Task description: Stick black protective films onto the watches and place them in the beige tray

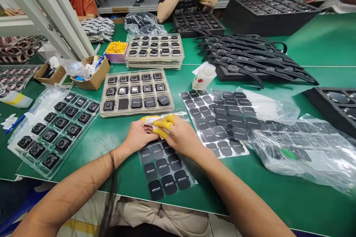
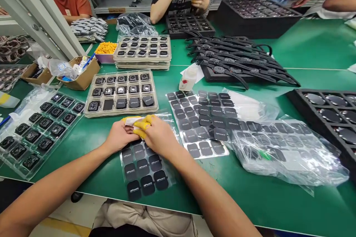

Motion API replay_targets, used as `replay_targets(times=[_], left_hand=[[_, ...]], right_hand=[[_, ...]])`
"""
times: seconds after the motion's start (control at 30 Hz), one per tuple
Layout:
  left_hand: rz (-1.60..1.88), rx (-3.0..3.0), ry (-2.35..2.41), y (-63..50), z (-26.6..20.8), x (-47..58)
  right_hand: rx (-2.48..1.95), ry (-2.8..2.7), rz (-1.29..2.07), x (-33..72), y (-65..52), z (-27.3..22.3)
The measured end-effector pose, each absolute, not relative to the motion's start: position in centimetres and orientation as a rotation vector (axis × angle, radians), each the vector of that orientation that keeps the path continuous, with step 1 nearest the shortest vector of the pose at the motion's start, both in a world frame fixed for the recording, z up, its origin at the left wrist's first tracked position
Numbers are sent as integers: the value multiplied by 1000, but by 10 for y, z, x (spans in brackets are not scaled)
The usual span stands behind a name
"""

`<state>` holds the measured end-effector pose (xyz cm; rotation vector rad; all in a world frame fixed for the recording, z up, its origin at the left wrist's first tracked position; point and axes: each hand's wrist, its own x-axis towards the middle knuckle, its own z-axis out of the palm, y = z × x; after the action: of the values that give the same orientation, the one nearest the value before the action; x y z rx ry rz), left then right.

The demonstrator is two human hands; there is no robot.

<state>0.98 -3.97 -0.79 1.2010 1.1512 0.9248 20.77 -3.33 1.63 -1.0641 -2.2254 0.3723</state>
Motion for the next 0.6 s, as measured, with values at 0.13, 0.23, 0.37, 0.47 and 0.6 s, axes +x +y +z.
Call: replay_targets(times=[0.13, 0.23, 0.37, 0.47, 0.6], left_hand=[[885, 1166, 1176, -39, -8, 10], [885, 1231, 1186, -40, -8, 10], [817, 1261, 1247, -40, -8, 10], [818, 1267, 1208, -40, -9, 9], [803, 1265, 1250, -40, -9, 9]], right_hand=[[-1057, -2118, 269, 201, -29, 4], [-963, -2118, 379, 206, -26, -2], [-1075, -2048, 421, 202, -27, -5], [-1012, -2075, 417, 200, -28, -7], [-1014, -2034, 372, 201, -28, -9]])
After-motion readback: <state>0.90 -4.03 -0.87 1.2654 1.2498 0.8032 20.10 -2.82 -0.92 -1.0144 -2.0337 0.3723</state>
